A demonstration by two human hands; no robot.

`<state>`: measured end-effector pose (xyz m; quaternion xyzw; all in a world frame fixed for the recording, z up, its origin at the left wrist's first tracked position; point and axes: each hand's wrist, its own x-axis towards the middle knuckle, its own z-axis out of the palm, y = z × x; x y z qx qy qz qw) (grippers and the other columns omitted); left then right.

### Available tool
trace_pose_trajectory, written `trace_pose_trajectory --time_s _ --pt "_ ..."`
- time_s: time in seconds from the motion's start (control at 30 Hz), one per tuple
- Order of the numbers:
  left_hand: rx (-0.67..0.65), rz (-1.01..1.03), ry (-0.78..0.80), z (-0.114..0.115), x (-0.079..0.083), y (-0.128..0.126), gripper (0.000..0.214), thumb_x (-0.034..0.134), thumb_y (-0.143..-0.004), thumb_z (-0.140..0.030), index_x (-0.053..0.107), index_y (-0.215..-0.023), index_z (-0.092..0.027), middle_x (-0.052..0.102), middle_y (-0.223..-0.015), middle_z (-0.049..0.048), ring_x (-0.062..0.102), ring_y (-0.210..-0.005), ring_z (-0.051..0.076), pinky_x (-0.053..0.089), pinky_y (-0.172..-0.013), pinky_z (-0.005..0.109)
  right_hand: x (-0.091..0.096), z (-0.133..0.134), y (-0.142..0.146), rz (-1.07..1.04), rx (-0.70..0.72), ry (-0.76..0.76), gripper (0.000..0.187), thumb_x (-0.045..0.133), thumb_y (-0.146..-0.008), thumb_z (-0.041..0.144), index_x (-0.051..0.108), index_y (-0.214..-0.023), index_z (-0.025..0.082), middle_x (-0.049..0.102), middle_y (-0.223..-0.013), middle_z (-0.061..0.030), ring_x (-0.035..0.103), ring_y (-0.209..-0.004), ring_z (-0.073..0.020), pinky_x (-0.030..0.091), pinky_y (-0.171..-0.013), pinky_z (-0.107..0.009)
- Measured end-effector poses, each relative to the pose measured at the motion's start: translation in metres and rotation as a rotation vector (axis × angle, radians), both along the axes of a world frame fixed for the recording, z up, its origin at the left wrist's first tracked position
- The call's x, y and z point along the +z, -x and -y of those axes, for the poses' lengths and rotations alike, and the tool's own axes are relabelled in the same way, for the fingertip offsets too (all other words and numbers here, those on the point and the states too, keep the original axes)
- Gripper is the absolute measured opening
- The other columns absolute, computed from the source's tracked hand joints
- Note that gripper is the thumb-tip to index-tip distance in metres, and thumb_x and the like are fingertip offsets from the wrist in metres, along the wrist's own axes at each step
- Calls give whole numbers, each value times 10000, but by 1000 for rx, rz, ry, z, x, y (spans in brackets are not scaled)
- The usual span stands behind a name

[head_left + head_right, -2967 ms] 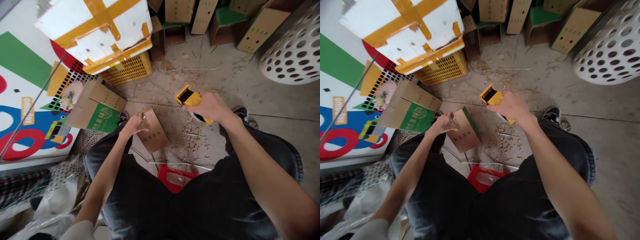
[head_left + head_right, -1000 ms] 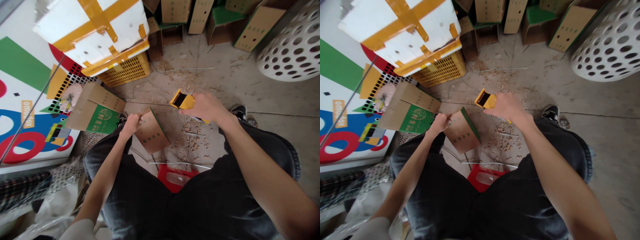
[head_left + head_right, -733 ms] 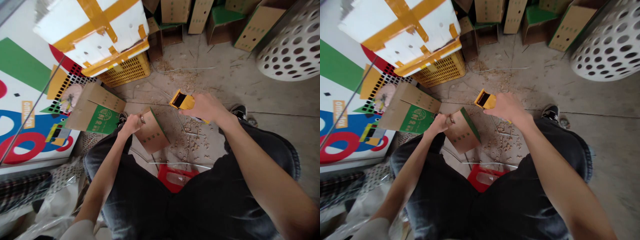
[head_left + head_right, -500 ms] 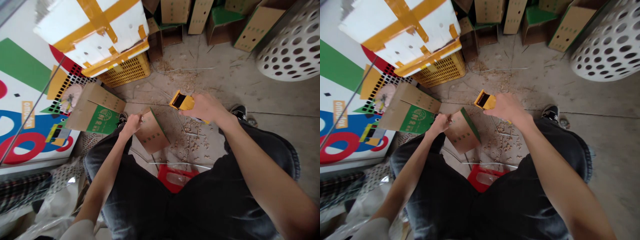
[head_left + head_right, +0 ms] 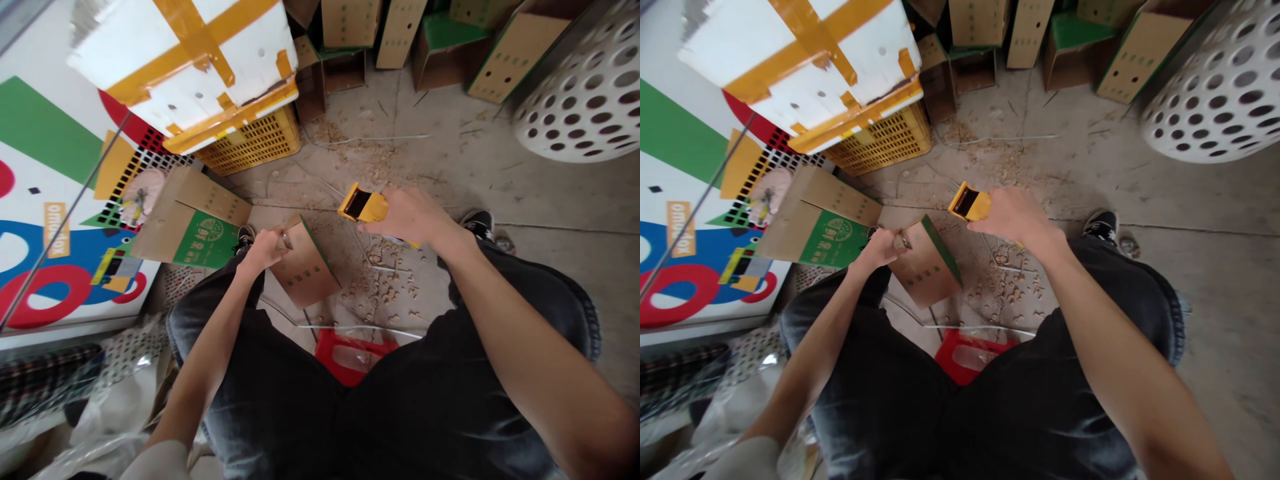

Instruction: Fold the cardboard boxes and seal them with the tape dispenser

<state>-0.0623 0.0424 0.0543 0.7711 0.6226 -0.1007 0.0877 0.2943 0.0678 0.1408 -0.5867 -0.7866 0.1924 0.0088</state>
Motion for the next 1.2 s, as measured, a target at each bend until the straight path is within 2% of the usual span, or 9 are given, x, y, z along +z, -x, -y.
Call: trace_pose_trajectory --time_s 0.2,0.43,0.67,0.9,1.2 --pt "40 -9 -31 0 -5 1 269 697 -864 -332 711 -1076 -167 751 -1008 144 694 -1029 298 502 -917 362 -1 0 0 -1 28 2 590 651 -753 710 647 -1026 187 719 -948 -179 660 -818 -330 402 -601 -372" --pt "72 -61 -13 0 1 -5 186 631 -880 -239 724 -1021 -160 752 -967 147 694 -985 296 498 -887 363 0 0 0 -13 21 26 623 699 -735 703 648 -1051 170 708 -1002 -205 651 -871 -333 422 -651 -372" --pt "64 -99 -1 1 7 -9 223 555 -879 -165 724 -1024 -172 760 -969 131 699 -962 277 494 -869 339 -3 0 -1 -5 38 28 618 694 -732 730 640 -1044 199 714 -1003 -186 660 -905 -350 455 -684 -383" --pt "18 -53 5 2 5 -3 289 632 -902 -356 715 -1108 -172 754 -993 147 697 -1008 302 492 -906 354 -7 -2 -1 38 65 -5 664 656 -720 775 644 -1052 200 708 -972 -172 670 -867 -350 451 -642 -388" --pt "11 -124 8 1 8 -7 253 520 -919 -222 736 -1034 -157 752 -958 168 697 -958 298 484 -880 359 -7 -2 -1 75 109 -27 676 621 -757 770 653 -1058 165 714 -997 -205 648 -843 -319 397 -624 -356"
